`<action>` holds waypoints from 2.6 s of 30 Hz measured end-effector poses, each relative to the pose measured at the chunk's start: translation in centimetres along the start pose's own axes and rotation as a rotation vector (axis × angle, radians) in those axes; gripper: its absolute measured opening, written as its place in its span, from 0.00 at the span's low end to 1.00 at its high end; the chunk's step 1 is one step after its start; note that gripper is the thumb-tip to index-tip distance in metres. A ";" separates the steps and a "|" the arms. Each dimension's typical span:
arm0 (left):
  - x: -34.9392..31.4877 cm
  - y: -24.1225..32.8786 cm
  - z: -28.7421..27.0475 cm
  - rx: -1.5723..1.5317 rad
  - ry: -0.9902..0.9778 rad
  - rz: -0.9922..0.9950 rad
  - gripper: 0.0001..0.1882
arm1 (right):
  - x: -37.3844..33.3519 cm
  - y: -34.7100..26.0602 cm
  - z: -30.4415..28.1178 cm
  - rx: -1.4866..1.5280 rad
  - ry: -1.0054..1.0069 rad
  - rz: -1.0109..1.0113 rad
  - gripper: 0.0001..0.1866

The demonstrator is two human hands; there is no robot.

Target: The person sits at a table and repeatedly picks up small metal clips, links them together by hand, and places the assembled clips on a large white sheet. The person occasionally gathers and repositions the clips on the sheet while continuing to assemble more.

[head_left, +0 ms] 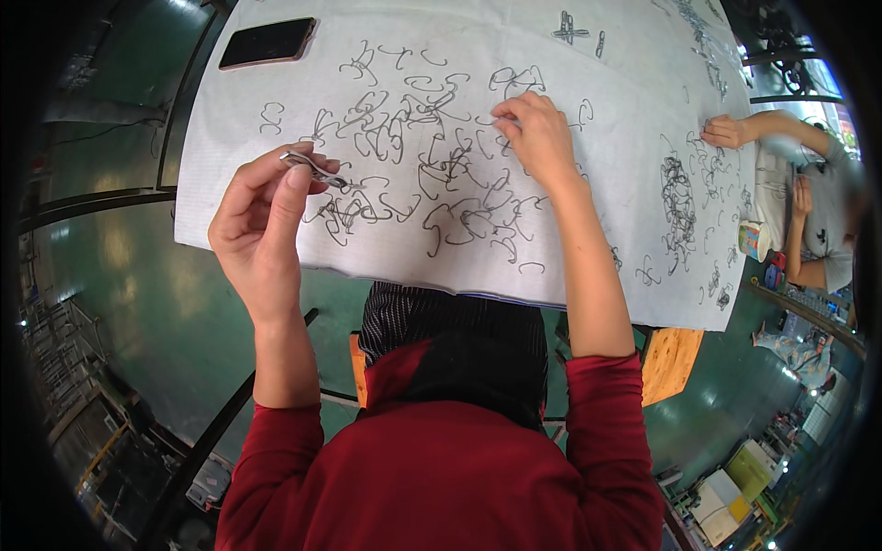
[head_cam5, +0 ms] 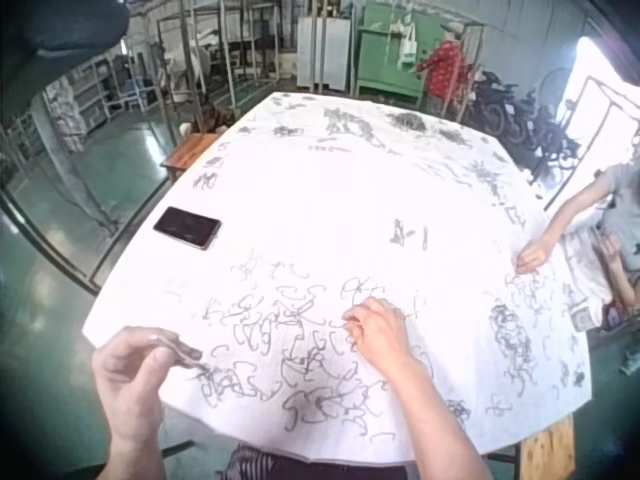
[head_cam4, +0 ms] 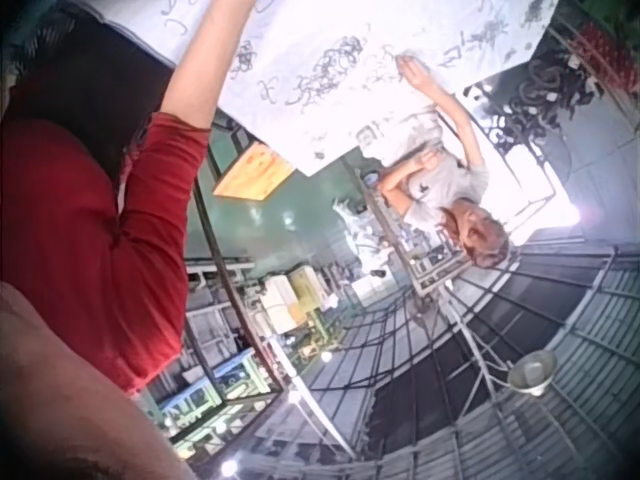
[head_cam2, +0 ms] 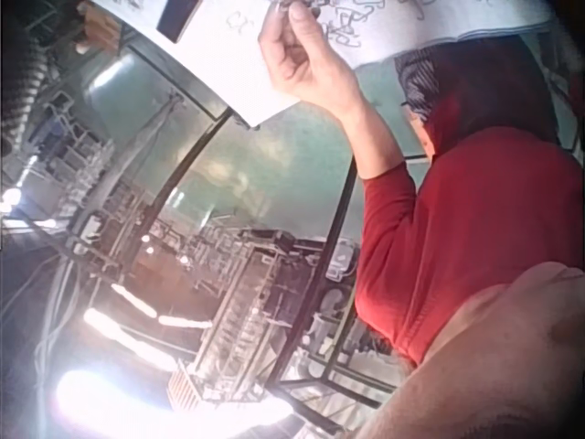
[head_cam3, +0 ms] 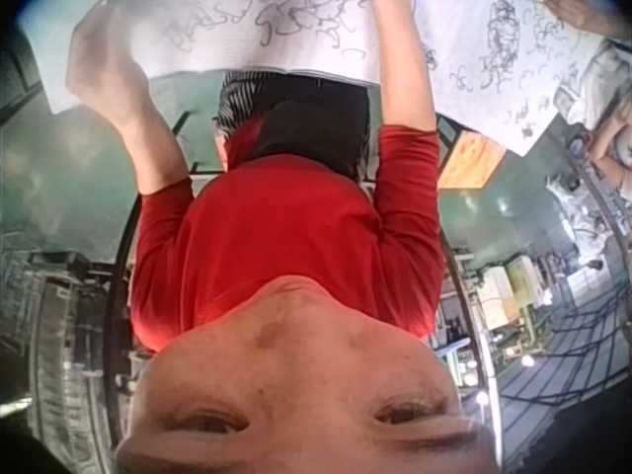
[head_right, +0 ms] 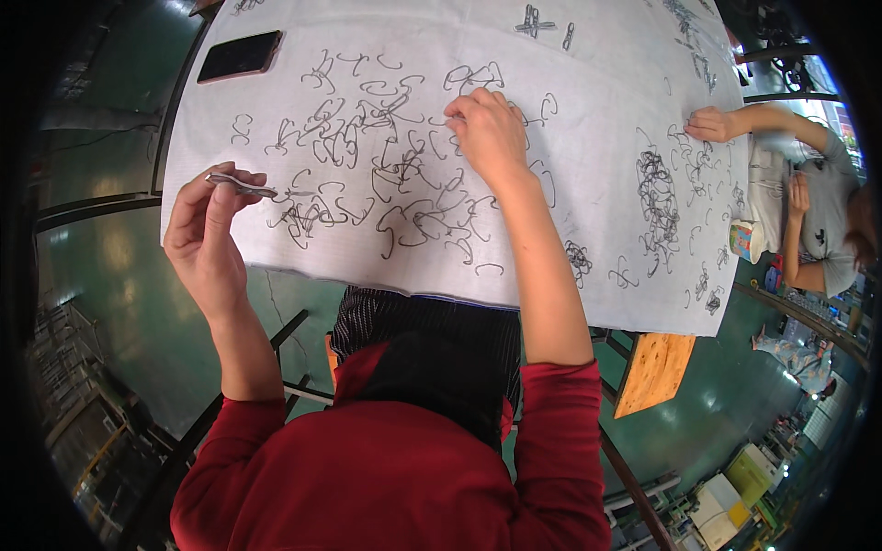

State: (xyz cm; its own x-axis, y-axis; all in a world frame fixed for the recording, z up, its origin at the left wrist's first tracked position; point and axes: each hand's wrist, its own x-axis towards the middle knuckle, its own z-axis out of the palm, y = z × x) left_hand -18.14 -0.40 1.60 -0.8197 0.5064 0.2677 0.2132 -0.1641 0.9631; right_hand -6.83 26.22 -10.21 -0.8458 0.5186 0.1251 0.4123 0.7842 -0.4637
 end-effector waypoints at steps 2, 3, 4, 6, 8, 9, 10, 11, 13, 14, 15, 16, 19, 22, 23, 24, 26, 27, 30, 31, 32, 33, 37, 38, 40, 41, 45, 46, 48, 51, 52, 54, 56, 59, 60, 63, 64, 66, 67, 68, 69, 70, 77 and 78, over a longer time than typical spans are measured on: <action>0.0 0.0 0.0 -0.012 0.004 0.009 0.08 | 0.0 -0.2 0.0 -0.017 0.058 0.005 0.06; -0.1 0.1 -0.1 -0.013 0.003 0.005 0.08 | 0.1 -0.3 0.0 -0.025 0.087 0.007 0.06; -0.1 0.1 -0.1 -0.015 0.001 0.001 0.08 | 0.0 -0.6 -0.1 0.007 0.060 0.009 0.06; -0.4 0.1 -0.4 -0.012 0.009 -0.008 0.08 | -0.6 -1.6 -0.3 0.080 0.000 0.006 0.06; -0.5 0.1 -0.5 -0.014 0.017 -0.013 0.08 | -1.4 -2.0 0.1 0.098 -0.035 -0.055 0.08; -0.6 0.1 -0.6 -0.011 0.020 -0.013 0.08 | -1.7 -2.1 0.1 0.105 -0.052 -0.084 0.08; -0.6 0.1 -0.7 -0.008 0.023 -0.013 0.07 | -1.9 -2.3 0.0 0.113 -0.065 -0.087 0.09; -0.7 0.1 -0.7 -0.005 0.024 -0.014 0.07 | -2.1 -2.5 -0.1 0.120 -0.078 -0.088 0.11; -0.8 -0.1 -0.7 -0.025 0.015 -0.016 0.07 | -2.3 -2.5 -0.1 0.099 -0.100 -0.101 0.13; -0.8 -0.1 -0.7 -0.035 0.009 -0.016 0.07 | -2.3 -2.4 0.1 0.072 -0.107 -0.113 0.13; -0.8 -0.1 -0.7 -0.034 0.008 -0.015 0.07 | -2.2 -2.3 0.2 0.044 -0.114 -0.125 0.14; -0.9 0.0 -0.7 -0.033 0.007 -0.013 0.07 | -2.0 -2.2 0.0 0.056 -0.064 -0.091 0.14; -0.9 0.2 -0.8 -0.037 0.015 -0.006 0.07 | -1.6 -2.2 -0.8 0.096 0.043 -0.017 0.15; -1.2 0.2 -1.1 -0.024 0.022 -0.007 0.07 | -2.6 -2.3 -1.6 0.137 0.004 -0.025 0.13; -1.3 0.2 -1.2 -0.018 0.023 -0.008 0.07 | -3.2 -2.1 -1.7 0.142 -0.048 -0.046 0.13; -1.3 0.2 -1.3 -0.021 0.028 -0.006 0.07 | -3.7 -1.8 -1.8 0.147 -0.100 -0.068 0.12; -1.4 0.2 -1.5 -0.023 0.038 -0.002 0.07 | -4.7 -0.7 -1.9 0.085 -0.027 -0.036 0.10; -1.5 0.2 -1.5 -0.029 0.031 -0.003 0.07 | -5.0 -0.5 -1.8 0.055 0.009 -0.021 0.09; -1.6 0.3 -1.4 -0.037 0.020 -0.008 0.07 | -3.9 -0.5 -2.2 -0.038 0.015 0.087 0.08; -1.7 0.2 -1.5 -0.036 0.024 -0.010 0.07 | -3.3 -0.7 -2.0 -0.004 0.004 0.059 0.07; -1.7 0.2 -1.5 -0.034 0.026 -0.011 0.07 | -2.5 -1.2 -1.5 0.031 -0.005 0.030 0.07; -1.7 0.1 -1.4 -0.037 0.024 -0.010 0.07 | -1.7 -1.6 -1.1 0.063 -0.013 0.004 0.07; -1.6 0.3 -0.9 -0.047 0.019 -0.025 0.07 | 1.1 -3.1 -0.7 -0.066 -0.154 -0.049 0.05; -1.6 0.3 -0.7 -0.053 0.021 -0.033 0.08 | 1.5 -3.1 -0.3 -0.139 -0.185 -0.077 0.05; -1.6 0.3 0.0 -0.083 -0.017 -0.057 0.08 | 1.3 -2.4 0.4 -0.190 -0.153 -0.139 0.06; -1.6 0.3 0.2 -0.095 -0.025 -0.066 0.08 | 0.8 -1.9 1.1 -0.165 -0.096 -0.189 0.07; -0.9 0.3 2.4 -0.045 -0.103 -0.123 0.07 | -1.2 -6.3 -3.9 0.610 -0.097 0.242 0.06; -0.8 0.3 3.0 -0.042 -0.125 -0.156 0.07 | -1.8 -8.2 -5.7 0.771 -0.076 0.292 0.05; -0.7 0.4 3.6 0.020 -0.192 -0.204 0.08 | -3.3 -11.7 -8.5 1.048 -0.006 0.333 0.06; -0.1 0.4 5.7 0.037 -0.201 -0.184 0.06 | -5.0 -14.3 -10.9 1.267 0.160 0.301 0.09; 0.0 0.6 6.3 0.043 -0.213 -0.165 0.06 | -5.2 -14.5 -11.4 1.263 0.205 0.284 0.09; 0.1 0.8 7.7 0.051 -0.242 -0.141 0.06 | -5.5 -14.2 -12.1 1.241 0.293 0.272 0.10; 0.2 0.7 9.1 0.087 -0.272 -0.100 0.06 | -5.6 -13.5 -12.4 1.207 0.370 0.277 0.11; 0.5 0.6 11.2 0.080 -0.319 -0.018 0.06 | -6.0 -12.6 -12.8 1.149 0.520 0.215 0.11; 0.7 0.2 11.9 0.064 -0.336 0.036 0.07 | -6.2 -12.1 -12.8 1.139 0.594 0.172 0.11; 2.7 -2.0 14.3 0.105 -0.341 0.197 0.07 | -7.2 -10.4 -13.2 1.108 0.781 0.072 0.13; 4.1 -3.4 15.6 0.131 -0.327 0.193 0.07 | -7.6 -9.9 -13.8 1.108 0.822 0.063 0.14; 7.4 -7.2 18.6 0.187 -0.300 0.179 0.07 | -8.1 -8.9 -14.8 1.085 0.875 0.033 0.15; 9.3 -9.5 20.0 0.228 -0.281 0.169 0.07 | -8.3 -8.5 -15.2 1.072 0.876 0.002 0.15; 11.1 -12.5 21.5 0.328 -0.290 0.257 0.07 | -8.5 -7.9 -15.4 1.045 0.882 -0.026 0.15; 12.8 -15.2 23.1 0.424 -0.306 0.343 0.06 | -8.5 -7.3 -15.6 1.013 0.893 -0.046 0.15; 14.0 -16.7 25.0 0.526 -0.332 0.386 0.07 | -8.6 -6.4 -15.5 0.933 0.924 -0.062 0.13; 16.5 -21.1 29.4 1.121 -0.475 0.489 0.08 | -9.6 -4.7 -15.8 0.961 0.892 0.054 0.14; 16.4 -20.2 29.1 1.185 -0.514 0.516 0.09 | -9.6 -4.4 -15.7 0.961 0.877 0.031 0.14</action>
State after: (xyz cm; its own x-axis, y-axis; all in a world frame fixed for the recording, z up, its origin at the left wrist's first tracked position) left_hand -20.47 35.87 -12.69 -0.2808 0.9025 0.3266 0.9590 0.2503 0.1327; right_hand 4.81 23.10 4.45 -0.1884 0.8668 0.4616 -0.2874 0.4008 -0.8699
